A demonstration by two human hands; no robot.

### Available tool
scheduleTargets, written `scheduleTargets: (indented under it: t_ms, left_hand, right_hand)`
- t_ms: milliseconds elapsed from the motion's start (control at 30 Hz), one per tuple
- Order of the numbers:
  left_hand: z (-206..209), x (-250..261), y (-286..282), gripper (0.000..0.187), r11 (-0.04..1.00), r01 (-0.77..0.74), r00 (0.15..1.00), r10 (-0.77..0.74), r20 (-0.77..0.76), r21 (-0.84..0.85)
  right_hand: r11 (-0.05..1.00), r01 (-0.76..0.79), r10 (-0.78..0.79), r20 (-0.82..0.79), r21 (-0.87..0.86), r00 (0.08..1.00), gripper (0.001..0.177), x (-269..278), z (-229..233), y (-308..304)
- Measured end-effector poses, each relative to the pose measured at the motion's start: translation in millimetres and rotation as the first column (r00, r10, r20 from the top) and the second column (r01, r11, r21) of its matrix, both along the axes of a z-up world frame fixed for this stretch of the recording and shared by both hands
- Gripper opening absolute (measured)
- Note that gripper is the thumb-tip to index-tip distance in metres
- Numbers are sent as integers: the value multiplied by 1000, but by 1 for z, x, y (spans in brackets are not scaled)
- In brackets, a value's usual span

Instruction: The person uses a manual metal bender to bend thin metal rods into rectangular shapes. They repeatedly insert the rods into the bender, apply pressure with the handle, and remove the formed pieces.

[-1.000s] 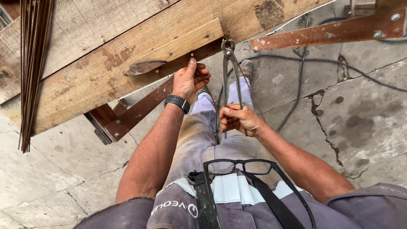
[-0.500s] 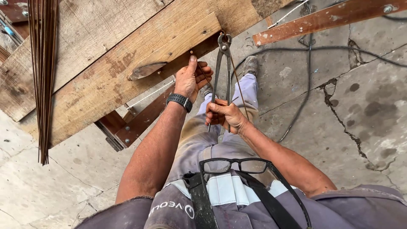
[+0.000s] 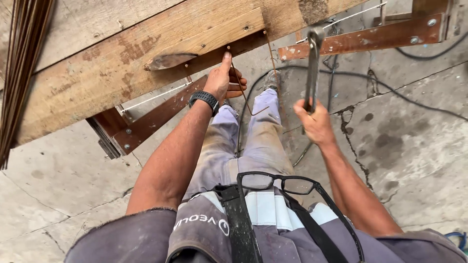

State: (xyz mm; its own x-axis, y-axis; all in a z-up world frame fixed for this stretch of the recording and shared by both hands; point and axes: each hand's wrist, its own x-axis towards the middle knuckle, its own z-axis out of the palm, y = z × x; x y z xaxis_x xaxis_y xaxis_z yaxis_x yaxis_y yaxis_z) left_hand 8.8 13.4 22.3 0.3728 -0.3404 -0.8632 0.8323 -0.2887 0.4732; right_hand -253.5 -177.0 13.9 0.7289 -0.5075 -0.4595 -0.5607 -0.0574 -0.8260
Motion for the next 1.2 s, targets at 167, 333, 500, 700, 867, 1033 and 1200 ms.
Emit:
scheduleTargets:
  t_ms: [167, 333, 500, 700, 867, 1033, 1200]
  left_hand:
    - [-1, -6, -6, 75, 999, -1, 999, 0, 33, 41]
    - [10, -4, -12, 75, 997, -10, 1000, 7, 26, 83]
    - [24, 2, -19, 71, 990, 16, 1000, -17, 2, 141]
    - [30, 0, -21, 69, 992, 10, 999, -14, 34, 124]
    - [25, -7, -7, 60, 999, -19, 998, 16, 55, 45]
    - [25, -18, -1, 36, 991, -83, 995, 88, 46, -108]
    - [40, -19, -8, 29, 948, -248, 969, 241, -58, -200]
  right_hand:
    - [973, 117, -116, -13, 201, 993, 16, 30, 10, 34]
    - [953, 156, -163, 6, 261, 987, 15, 30, -14, 42]
    - [950, 195, -204, 10, 244, 979, 17, 28, -28, 41]
    - [932, 219, -236, 24, 289, 971, 14, 29, -30, 45]
    - [907, 247, -248, -42, 342, 968, 12, 43, 46, 41]
    - [900, 260, -242, -95, 349, 966, 14, 57, 110, 20]
    - [935, 200, -169, -129, 294, 977, 16, 75, 140, -7]
